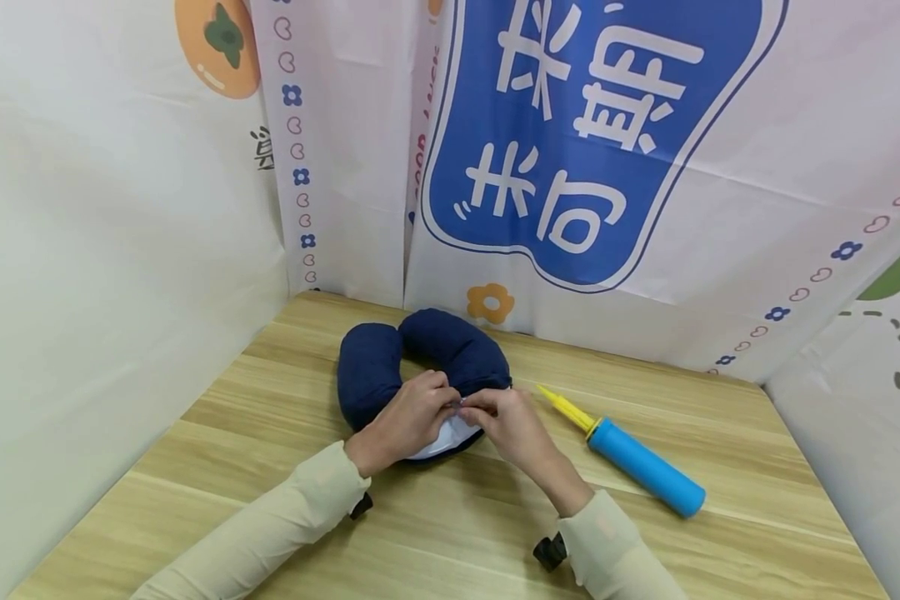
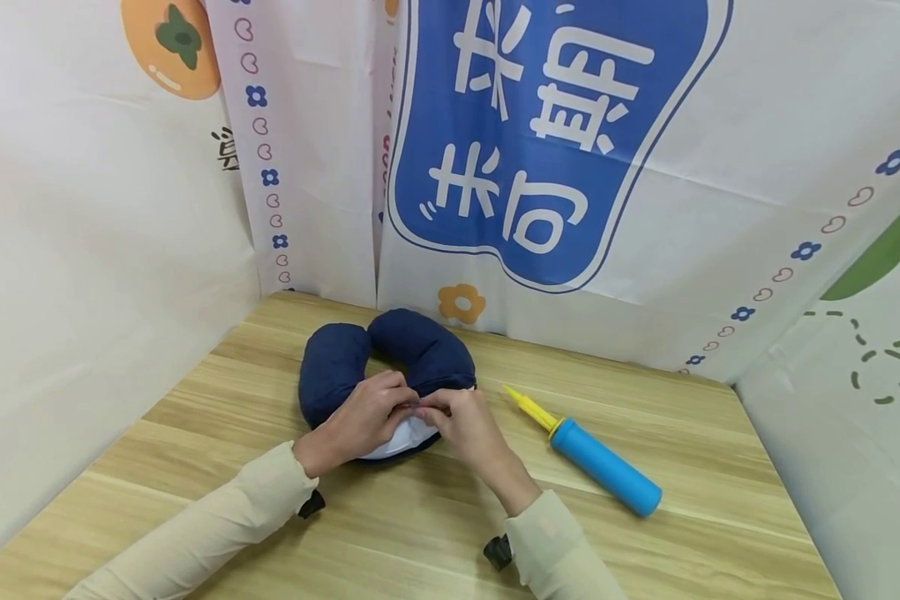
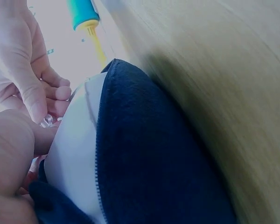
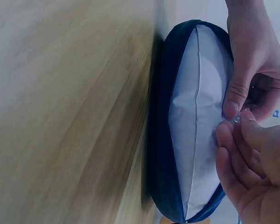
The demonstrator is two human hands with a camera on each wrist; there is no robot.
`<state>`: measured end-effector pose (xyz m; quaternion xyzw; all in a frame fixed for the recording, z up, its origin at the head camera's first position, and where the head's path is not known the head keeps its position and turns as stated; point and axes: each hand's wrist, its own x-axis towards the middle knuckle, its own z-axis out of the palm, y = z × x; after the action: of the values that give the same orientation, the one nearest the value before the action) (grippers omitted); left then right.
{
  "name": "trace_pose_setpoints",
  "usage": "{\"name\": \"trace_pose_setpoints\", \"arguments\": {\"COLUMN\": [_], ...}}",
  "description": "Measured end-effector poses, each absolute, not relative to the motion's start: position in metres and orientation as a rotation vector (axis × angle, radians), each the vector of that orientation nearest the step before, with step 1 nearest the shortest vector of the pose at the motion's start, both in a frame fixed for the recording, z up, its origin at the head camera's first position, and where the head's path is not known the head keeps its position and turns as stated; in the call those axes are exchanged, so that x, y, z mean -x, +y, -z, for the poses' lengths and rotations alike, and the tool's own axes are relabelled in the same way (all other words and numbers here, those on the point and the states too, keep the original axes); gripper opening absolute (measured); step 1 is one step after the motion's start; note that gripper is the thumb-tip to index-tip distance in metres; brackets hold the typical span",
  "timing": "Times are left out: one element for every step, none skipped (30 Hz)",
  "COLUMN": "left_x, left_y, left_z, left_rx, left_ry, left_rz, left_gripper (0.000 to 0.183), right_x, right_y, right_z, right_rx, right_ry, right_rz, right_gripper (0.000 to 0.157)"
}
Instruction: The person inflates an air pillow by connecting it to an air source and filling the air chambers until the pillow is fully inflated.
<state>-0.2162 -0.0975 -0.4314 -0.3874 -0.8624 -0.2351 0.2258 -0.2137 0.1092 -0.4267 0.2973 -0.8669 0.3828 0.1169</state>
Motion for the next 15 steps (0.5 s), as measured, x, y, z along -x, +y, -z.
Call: {"name": "trace_pose_setpoints", "arguments": {"left_x": [0.216,0.216,0.216,0.216,0.215,0.215,0.215,0.215,0.214,0.214,0.214,0.214,0.214,0.214,0.213], "left_y": [-0.098,-0.098,-0.098,-0.098,-0.098,-0.098,-0.098,-0.098,-0.098,-0.098,-0.097,-0.097,-0.097,-0.096,-0.096], "left_z": [0.432,0.432,0.433,0.433,0.432,0.432,0.432,0.431,0.431,0.43,0.429,0.429,0.429,0.428,0.428], "left_rx": [1.065,1.063,1.06,1.057,1.052,1.046,1.04,1.032,1.023,1.012,1.002,0.993,0.984,0.975,0.969], "left_ry": [-2.378,-2.38,-2.381,-2.382,-2.385,-2.388,-2.392,-2.399,-2.406,-2.416,-2.427,-2.435,-2.443,-2.451,-2.455], "left_rz": [0.652,0.654,0.658,0.668,0.677,0.689,0.705,0.721,0.737,0.75,0.757,0.764,0.765,0.763,0.762], "left_gripper": [0.009,0.009,0.01,0.01,0.01,0.01,0.01,0.01,0.009,0.009,0.009,0.009,0.01,0.01,0.011], "right_x": [0.213,0.213,0.213,0.212,0.212,0.212,0.212,0.212,0.212,0.212,0.211,0.211,0.211,0.21,0.21], "right_y": [0.109,0.108,0.107,0.107,0.106,0.105,0.104,0.103,0.103,0.102,0.101,0.1,0.099,0.098,0.097], "right_z": [0.427,0.427,0.427,0.428,0.428,0.428,0.429,0.429,0.43,0.43,0.431,0.431,0.432,0.432,0.433], "right_rx": [-0.859,-0.852,-0.841,-0.835,-0.829,-0.826,-0.824,-0.819,-0.811,-0.804,-0.797,-0.788,-0.783,-0.774,-0.763], "right_ry": [-2.547,-2.551,-2.56,-2.564,-2.567,-2.57,-2.57,-2.569,-2.572,-2.573,-2.573,-2.573,-2.566,-2.561,-2.556], "right_rz": [-1.125,-1.127,-1.126,-1.13,-1.126,-1.123,-1.117,-1.11,-1.107,-1.106,-1.103,-1.106,-1.106,-1.11,-1.114], "right_gripper": [0.006,0.005,0.005,0.004,0.004,0.004,0.003,0.003,0.003,0.004,0.004,0.005,0.005,0.006,0.007]}}
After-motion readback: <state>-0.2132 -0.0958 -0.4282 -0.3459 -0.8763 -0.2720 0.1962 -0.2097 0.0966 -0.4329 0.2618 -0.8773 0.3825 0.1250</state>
